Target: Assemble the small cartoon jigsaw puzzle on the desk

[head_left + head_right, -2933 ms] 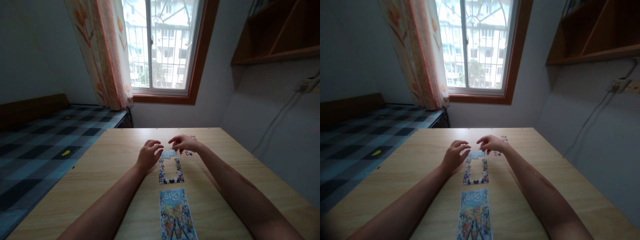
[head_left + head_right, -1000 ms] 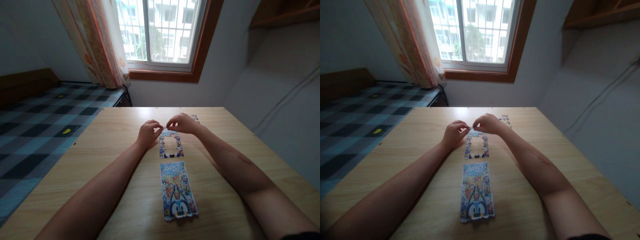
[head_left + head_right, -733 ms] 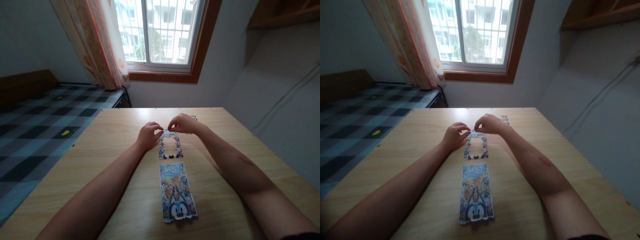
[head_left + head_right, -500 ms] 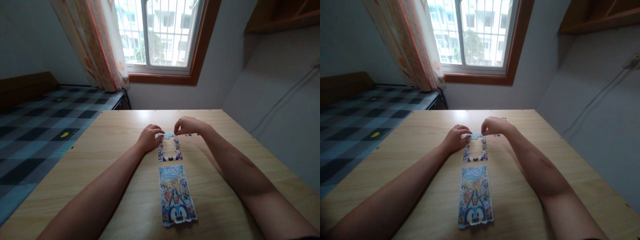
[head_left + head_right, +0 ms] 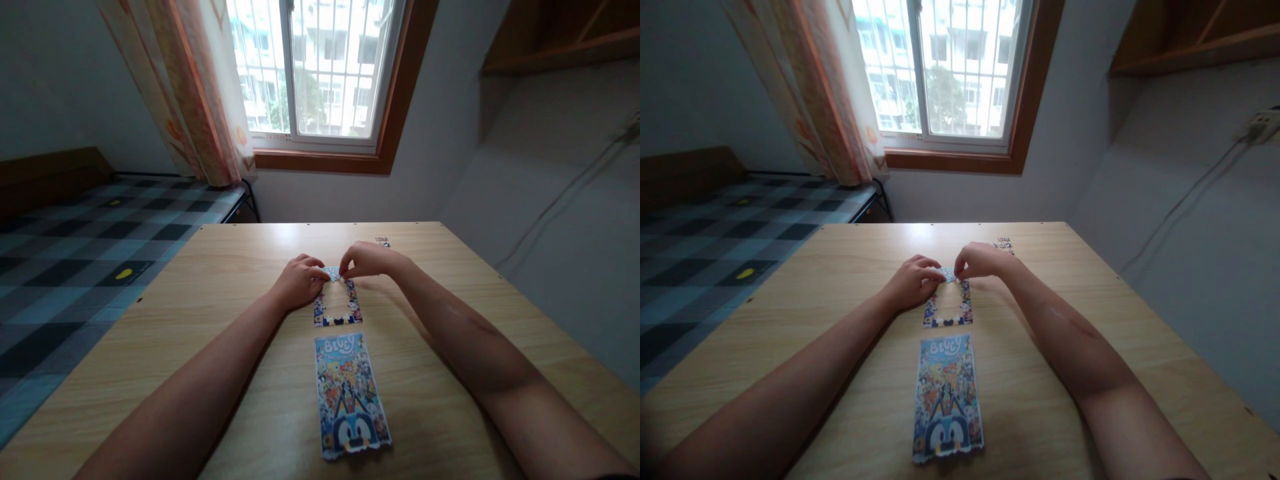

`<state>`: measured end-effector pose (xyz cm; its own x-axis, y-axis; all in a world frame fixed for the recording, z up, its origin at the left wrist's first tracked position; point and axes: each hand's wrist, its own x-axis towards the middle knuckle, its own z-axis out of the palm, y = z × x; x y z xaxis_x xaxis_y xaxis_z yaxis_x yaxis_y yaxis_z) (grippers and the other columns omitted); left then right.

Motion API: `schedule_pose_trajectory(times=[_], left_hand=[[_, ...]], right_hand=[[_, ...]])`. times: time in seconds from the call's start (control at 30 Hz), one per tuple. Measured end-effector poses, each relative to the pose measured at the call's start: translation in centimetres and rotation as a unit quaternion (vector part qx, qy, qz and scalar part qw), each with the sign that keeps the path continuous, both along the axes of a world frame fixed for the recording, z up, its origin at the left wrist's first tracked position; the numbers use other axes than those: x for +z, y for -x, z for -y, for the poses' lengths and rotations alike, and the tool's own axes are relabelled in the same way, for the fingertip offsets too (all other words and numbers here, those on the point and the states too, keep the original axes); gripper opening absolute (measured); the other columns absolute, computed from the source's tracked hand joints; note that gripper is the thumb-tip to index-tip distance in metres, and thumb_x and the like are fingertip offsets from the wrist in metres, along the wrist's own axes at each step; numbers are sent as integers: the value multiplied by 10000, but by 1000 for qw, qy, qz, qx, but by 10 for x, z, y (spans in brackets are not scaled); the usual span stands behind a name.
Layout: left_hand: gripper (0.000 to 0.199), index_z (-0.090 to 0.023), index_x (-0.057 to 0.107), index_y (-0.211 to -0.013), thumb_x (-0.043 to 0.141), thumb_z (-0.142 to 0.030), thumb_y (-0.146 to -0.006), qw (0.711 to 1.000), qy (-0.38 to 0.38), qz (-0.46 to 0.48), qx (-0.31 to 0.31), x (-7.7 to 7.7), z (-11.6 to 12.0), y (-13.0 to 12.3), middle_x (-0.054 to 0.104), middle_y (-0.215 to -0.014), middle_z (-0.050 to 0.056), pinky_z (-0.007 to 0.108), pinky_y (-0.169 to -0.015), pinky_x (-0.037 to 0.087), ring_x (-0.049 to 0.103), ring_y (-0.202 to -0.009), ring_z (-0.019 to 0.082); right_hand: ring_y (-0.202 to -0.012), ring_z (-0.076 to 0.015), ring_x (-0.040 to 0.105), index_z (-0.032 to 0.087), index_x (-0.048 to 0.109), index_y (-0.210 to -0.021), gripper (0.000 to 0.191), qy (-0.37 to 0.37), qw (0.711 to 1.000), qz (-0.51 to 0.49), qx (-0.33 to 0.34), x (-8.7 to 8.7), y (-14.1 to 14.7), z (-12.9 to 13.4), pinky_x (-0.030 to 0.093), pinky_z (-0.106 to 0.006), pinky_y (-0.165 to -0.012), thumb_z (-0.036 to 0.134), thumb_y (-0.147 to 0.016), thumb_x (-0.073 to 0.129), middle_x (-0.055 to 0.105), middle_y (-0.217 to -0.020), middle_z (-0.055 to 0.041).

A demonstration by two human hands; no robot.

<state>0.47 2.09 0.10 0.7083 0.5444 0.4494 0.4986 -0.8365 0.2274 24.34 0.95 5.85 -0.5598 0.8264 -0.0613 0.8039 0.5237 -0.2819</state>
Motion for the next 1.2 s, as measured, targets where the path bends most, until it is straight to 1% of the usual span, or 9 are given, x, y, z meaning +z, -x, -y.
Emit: schedule_pose_trajectory(times=[0.17,0.3,0.4,0.53,0.67,0.8,0.87,1.03,1.2], left_hand=[[232,-304,816,-914,610,-208,-870,1000,3,-2,-10,1,1,0,752,-1039,25,419,-927,506,613,-975,228],[245,-292,815,-914,605,-181,-855,1000,9,5,-18,1,0,0,753,-1012,26,400,-918,513,610,-955,221],[258,-289,815,-913,603,-161,-841,1000,11,8,-19,-1,-1,0,753,-1005,24,394,-919,515,611,-948,218],[270,-298,814,-917,605,-151,-829,1000,15,10,-15,-3,-2,0,754,-1008,18,393,-922,515,611,-952,216],[285,-298,815,-923,596,-146,-823,1000,19,10,-15,-4,-3,0,755,-1017,18,398,-930,517,613,-960,219],[294,-296,818,-927,586,-150,-819,1000,24,7,-11,-2,-1,0,756,-1013,20,405,-936,520,618,-959,221],[304,-301,818,-928,583,-147,-814,1000,27,7,-9,-1,-1,0,756,-1014,18,409,-942,520,620,-962,222],[321,-307,816,-930,578,-132,-804,999,31,8,-12,0,0,0,755,-1015,18,409,-942,517,622,-966,221],[332,-307,815,-928,578,-118,-793,999,33,10,-14,-2,-2,0,755,-1005,15,403,-937,516,622,-951,217]], right_hand=[[-708,-143,660,294,830,-959,181,-5,1000,8,2,-5,2,-2,431,-260,-665,242,-802,756,796,-871,-11],[-685,-133,643,296,830,-954,183,-3,1000,17,4,-7,3,-3,422,-253,-649,233,-804,746,793,-871,-9],[-713,-138,645,293,829,-950,187,-2,1000,25,9,-10,3,-5,415,-252,-646,225,-799,744,792,-902,-12],[-741,-139,649,276,828,-957,196,7,1000,18,18,-12,1,-8,428,-250,-675,211,-793,744,790,-931,-18],[-747,-137,650,269,826,-969,188,20,1000,5,19,-16,-1,-10,431,-243,-679,232,-813,728,788,-942,-24],[-763,-144,654,266,827,-942,187,6,1000,5,7,-20,0,-12,429,-243,-699,217,-803,711,787,-921,-17],[-757,-143,651,266,827,-928,195,0,1000,6,4,-21,1,-12,426,-241,-695,200,-793,703,787,-908,-10],[-705,-130,638,251,823,-916,202,15,1000,-2,-9,-17,5,-7,410,-225,-639,169,-788,689,779,-851,2],[-690,-129,628,227,815,-931,184,11,1000,-15,-5,-15,4,-6,401,-232,-628,173,-807,690,773,-845,-16]])
